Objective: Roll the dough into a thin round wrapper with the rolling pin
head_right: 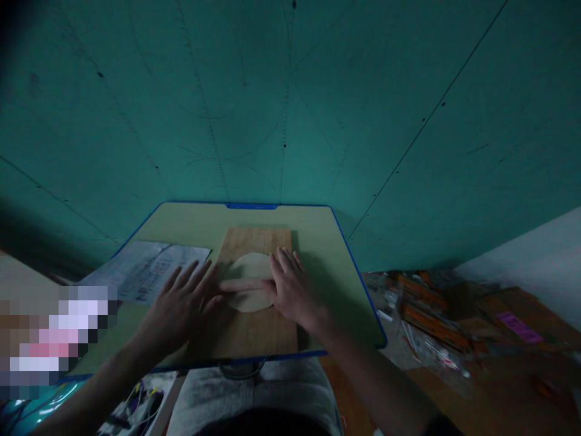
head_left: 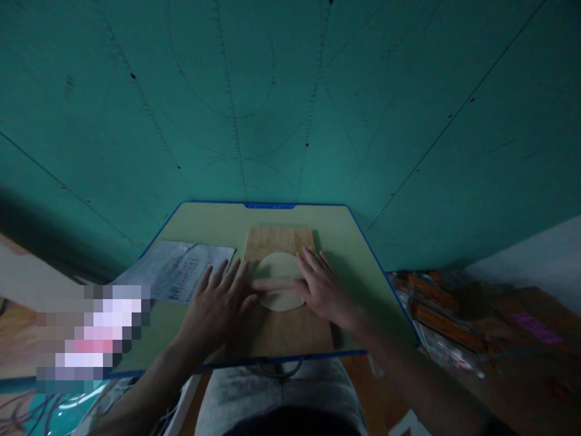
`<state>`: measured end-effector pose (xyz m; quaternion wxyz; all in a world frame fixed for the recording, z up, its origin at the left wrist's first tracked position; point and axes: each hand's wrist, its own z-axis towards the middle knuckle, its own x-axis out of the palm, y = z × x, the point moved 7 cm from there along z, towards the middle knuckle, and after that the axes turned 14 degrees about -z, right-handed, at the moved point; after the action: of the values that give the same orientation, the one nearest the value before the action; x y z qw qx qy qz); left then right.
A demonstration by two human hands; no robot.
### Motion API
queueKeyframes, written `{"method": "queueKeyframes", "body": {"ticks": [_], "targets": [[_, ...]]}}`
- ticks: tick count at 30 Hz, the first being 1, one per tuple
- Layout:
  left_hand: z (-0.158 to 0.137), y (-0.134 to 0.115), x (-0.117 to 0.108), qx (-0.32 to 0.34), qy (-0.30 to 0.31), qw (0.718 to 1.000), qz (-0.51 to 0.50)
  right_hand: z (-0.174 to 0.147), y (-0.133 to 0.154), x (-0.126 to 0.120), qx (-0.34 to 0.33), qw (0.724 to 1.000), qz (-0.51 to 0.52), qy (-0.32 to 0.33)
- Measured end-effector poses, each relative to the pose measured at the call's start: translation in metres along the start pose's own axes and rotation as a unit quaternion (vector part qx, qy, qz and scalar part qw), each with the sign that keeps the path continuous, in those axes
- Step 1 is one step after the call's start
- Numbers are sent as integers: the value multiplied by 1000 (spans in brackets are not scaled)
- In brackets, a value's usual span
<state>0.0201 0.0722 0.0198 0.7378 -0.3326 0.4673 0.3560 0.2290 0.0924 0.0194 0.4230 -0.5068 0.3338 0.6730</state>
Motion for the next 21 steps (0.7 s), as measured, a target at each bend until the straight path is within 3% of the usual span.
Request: {"method": "queueKeyframes", "body": {"ticks": [3,6,9,13,16,18,21], "targets": [[39,22,10,-46,24,998,-24,58,-18,4,52,999,-16,7],[51,29,13,-61,24,997,-39,85,-24,8,62,997,-24,27],[30,8,5,-29,-7,999,-40,61,-14,10,11,999,-7,53],[-20,-36,-8,43,-28,998,-39,-16,0,-8,-37,999,28,28],[-42,-48,-10,74,-17,996,-41,-56,6,-21,-37,999,23,20],[-39,-41,-7,91,1,995,-49,-57,7,-23,-40,999,15,27],[-9,-20,0,83,25,995,-56,-21,-1,-14,-29,999,0,37]]}}
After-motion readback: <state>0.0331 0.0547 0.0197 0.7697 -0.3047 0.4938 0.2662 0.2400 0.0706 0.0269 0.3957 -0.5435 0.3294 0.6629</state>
